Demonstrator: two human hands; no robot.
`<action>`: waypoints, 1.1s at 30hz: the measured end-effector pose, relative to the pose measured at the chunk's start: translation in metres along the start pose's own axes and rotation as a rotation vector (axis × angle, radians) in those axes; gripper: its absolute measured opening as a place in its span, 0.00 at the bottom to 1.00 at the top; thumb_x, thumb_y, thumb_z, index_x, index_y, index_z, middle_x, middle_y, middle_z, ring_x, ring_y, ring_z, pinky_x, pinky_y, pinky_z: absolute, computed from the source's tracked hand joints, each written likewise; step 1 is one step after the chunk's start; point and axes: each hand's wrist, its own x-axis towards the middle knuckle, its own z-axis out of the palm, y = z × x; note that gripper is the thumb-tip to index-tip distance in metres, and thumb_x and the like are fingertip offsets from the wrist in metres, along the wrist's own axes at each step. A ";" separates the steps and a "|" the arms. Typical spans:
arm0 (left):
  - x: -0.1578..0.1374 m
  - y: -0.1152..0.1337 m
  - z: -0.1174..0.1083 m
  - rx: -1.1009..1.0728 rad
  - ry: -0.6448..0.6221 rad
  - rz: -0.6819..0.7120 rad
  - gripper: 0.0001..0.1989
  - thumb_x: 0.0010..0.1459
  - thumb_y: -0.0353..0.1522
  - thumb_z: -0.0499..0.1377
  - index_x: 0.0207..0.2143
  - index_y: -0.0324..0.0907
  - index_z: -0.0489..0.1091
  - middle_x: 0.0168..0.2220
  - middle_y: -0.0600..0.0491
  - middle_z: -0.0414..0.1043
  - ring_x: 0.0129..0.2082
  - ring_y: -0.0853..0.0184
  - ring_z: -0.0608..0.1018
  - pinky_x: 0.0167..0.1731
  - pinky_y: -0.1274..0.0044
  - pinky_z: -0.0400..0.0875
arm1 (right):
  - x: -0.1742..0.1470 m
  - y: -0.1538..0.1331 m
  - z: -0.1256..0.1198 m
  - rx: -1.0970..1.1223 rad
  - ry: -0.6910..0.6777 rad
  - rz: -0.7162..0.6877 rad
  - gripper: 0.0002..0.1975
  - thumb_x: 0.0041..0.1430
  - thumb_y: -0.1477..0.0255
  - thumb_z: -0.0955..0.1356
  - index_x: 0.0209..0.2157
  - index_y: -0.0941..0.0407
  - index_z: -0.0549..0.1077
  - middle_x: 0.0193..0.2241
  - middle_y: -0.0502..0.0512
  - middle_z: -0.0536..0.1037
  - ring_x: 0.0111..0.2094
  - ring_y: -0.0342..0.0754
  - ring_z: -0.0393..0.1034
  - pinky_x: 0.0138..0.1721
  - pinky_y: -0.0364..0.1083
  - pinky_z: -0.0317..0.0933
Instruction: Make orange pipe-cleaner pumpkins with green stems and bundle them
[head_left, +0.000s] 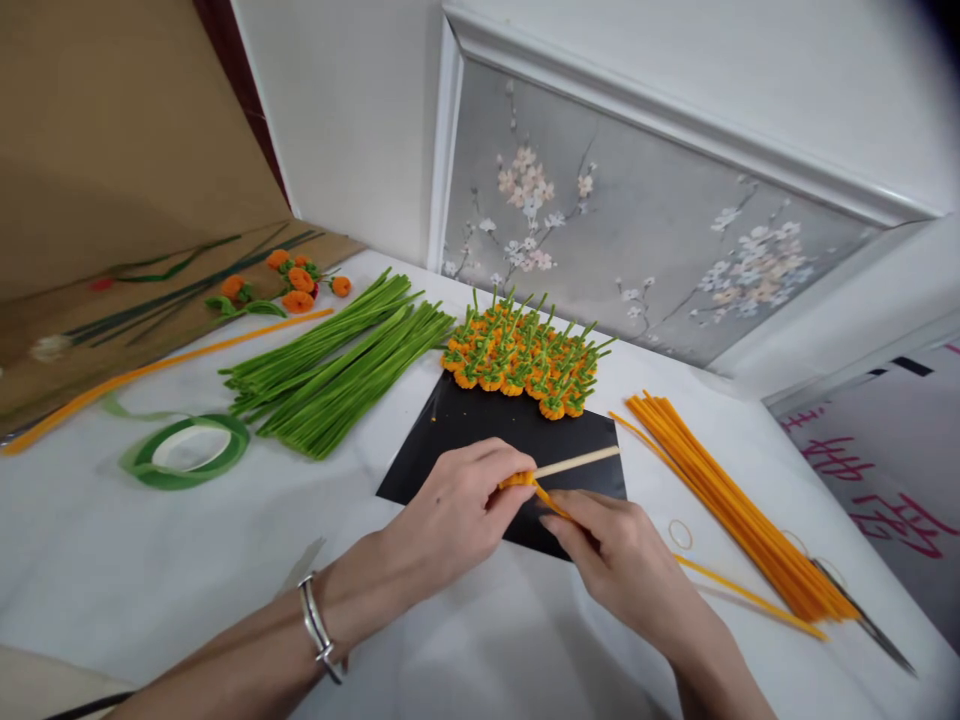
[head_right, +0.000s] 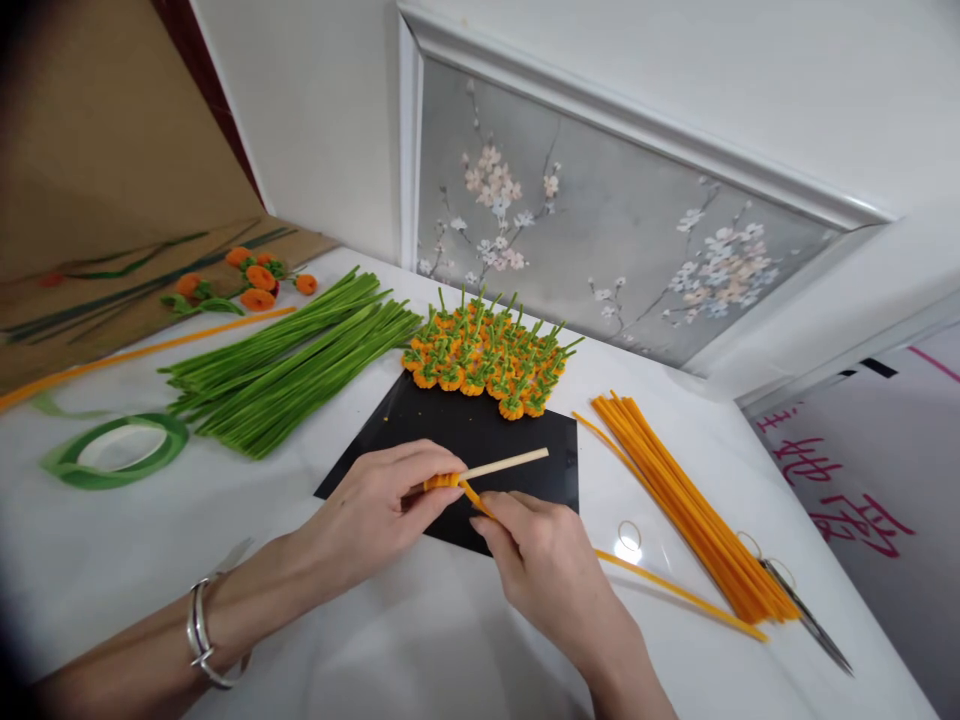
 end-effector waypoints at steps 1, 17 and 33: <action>0.001 -0.001 0.000 -0.004 0.009 -0.006 0.07 0.60 0.25 0.55 0.37 0.41 0.72 0.36 0.54 0.72 0.33 0.72 0.73 0.33 0.81 0.66 | -0.001 0.000 -0.002 -0.028 -0.005 -0.006 0.07 0.64 0.74 0.62 0.33 0.54 0.70 0.26 0.49 0.73 0.25 0.44 0.67 0.26 0.42 0.55; 0.003 -0.004 0.005 0.107 -0.277 0.087 0.09 0.61 0.25 0.53 0.33 0.38 0.74 0.29 0.52 0.76 0.28 0.68 0.75 0.30 0.78 0.66 | 0.009 -0.013 -0.025 -0.390 0.281 -0.237 0.09 0.65 0.72 0.63 0.37 0.52 0.76 0.34 0.53 0.76 0.30 0.43 0.70 0.31 0.42 0.59; -0.004 0.008 0.001 0.120 -0.295 0.103 0.10 0.64 0.32 0.52 0.48 0.45 0.61 0.30 0.58 0.72 0.32 0.67 0.74 0.31 0.78 0.62 | 0.017 0.021 -0.034 0.293 -0.267 0.153 0.21 0.62 0.59 0.63 0.21 0.58 0.72 0.15 0.44 0.60 0.18 0.38 0.50 0.17 0.39 0.43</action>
